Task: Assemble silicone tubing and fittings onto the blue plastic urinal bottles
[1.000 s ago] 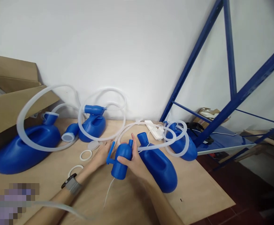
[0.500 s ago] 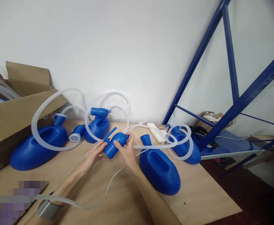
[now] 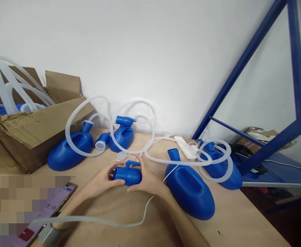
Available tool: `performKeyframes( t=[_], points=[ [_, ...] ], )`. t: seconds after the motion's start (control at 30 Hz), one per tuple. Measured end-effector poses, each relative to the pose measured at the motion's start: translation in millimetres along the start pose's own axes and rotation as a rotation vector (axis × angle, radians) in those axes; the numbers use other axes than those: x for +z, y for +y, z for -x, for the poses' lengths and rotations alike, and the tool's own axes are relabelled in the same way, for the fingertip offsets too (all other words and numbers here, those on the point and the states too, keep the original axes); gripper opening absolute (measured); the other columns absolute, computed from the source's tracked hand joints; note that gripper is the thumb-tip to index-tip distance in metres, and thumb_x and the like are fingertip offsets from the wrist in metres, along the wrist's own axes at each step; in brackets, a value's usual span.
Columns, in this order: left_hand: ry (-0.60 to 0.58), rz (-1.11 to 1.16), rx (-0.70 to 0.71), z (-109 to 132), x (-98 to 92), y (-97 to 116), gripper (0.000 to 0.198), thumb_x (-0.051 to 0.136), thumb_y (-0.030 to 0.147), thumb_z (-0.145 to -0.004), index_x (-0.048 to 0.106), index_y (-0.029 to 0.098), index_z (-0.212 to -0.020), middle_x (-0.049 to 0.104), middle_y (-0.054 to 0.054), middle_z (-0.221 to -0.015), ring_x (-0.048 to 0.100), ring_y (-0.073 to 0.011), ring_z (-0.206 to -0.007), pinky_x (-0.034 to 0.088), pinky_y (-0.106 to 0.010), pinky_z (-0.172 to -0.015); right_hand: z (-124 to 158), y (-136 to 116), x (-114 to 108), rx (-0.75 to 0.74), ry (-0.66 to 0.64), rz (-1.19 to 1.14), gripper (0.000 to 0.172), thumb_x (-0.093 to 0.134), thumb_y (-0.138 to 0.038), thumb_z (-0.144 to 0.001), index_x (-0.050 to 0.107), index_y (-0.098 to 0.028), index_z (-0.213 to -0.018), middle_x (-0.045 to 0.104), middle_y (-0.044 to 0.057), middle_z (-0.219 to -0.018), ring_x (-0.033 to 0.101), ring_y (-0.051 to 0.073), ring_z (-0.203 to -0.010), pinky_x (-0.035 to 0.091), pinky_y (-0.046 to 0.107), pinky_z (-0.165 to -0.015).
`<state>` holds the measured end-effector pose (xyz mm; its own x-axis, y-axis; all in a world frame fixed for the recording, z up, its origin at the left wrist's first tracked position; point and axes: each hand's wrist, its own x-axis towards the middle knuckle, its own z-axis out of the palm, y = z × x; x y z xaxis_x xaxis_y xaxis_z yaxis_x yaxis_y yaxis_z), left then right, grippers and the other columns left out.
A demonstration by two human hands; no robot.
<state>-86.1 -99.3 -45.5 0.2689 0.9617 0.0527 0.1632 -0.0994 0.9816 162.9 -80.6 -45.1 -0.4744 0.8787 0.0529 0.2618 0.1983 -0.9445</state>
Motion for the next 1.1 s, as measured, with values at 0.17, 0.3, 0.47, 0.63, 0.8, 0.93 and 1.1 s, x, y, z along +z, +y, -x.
performKeyframes(
  t=[0.17,0.3,0.47,0.63,0.8,0.93,1.1],
  points=[
    [0.046,-0.4,0.022,7,-7.5,-17,0.056,0.058,0.054,-0.097,0.056,0.026,-0.146,0.058,-0.012,-0.152,0.052,-0.0334,-0.14,0.04,-0.05,-0.119,5,7,0,0.05,0.117,0.137,0.116,0.092,-0.038,-0.068,0.023,-0.029,-0.161,0.061,0.013,-0.143,0.055,0.034,-0.137,0.036,0.058,-0.119],
    [0.039,-0.876,0.052,15,-25.7,-42,0.054,0.063,0.056,-0.092,0.065,0.024,-0.135,0.064,-0.014,-0.142,0.057,-0.0385,-0.133,0.044,-0.055,-0.112,5,18,-9,0.045,0.207,0.095,0.095,0.086,-0.041,-0.075,0.034,-0.029,-0.154,0.062,0.011,-0.139,0.061,0.032,-0.129,0.044,0.053,-0.114],
    [0.105,-0.821,0.103,11,-21.8,-33,0.05,0.053,0.058,-0.096,0.069,0.022,-0.128,0.071,-0.013,-0.12,0.067,-0.0325,-0.108,0.054,-0.046,-0.094,7,22,-11,0.006,0.223,0.054,0.091,0.086,-0.04,-0.073,0.04,-0.029,-0.151,0.065,0.01,-0.133,0.064,0.031,-0.122,0.049,0.052,-0.109],
    [0.203,-0.42,0.144,5,6.3,6,0.054,0.046,0.061,-0.1,0.064,0.024,-0.135,0.065,-0.01,-0.118,0.065,-0.0263,-0.103,0.057,-0.036,-0.083,15,18,-2,-0.137,0.195,0.043,0.092,0.085,-0.039,-0.073,0.04,-0.029,-0.152,0.065,0.011,-0.132,0.062,0.031,-0.123,0.049,0.05,-0.108],
    [0.183,-0.326,0.273,12,37.5,4,0.05,0.038,0.054,-0.104,0.061,0.024,-0.136,0.063,-0.012,-0.129,0.059,-0.029,-0.12,0.046,-0.046,-0.109,21,17,12,-0.209,0.247,0.056,0.097,0.088,-0.036,-0.063,0.043,-0.03,-0.149,0.067,0.009,-0.127,0.065,0.031,-0.114,0.051,0.05,-0.104],
    [0.274,-0.208,0.261,19,52.5,-12,0.052,0.038,0.055,-0.104,0.057,0.02,-0.137,0.061,-0.014,-0.137,0.054,-0.0322,-0.131,0.038,-0.048,-0.116,24,15,17,-0.179,0.26,0.05,0.094,0.088,-0.035,-0.062,0.046,-0.031,-0.146,0.069,0.007,-0.12,0.065,0.031,-0.112,0.051,0.051,-0.102],
    [0.296,-0.022,0.243,15,58.1,-12,0.056,0.039,0.057,-0.103,0.055,0.02,-0.143,0.065,-0.013,-0.137,0.054,-0.0324,-0.136,0.034,-0.048,-0.119,23,10,22,-0.183,0.277,-0.044,0.088,0.086,-0.036,-0.064,0.047,-0.029,-0.143,0.068,0.009,-0.119,0.064,0.031,-0.113,0.053,0.05,-0.099]
  ],
)
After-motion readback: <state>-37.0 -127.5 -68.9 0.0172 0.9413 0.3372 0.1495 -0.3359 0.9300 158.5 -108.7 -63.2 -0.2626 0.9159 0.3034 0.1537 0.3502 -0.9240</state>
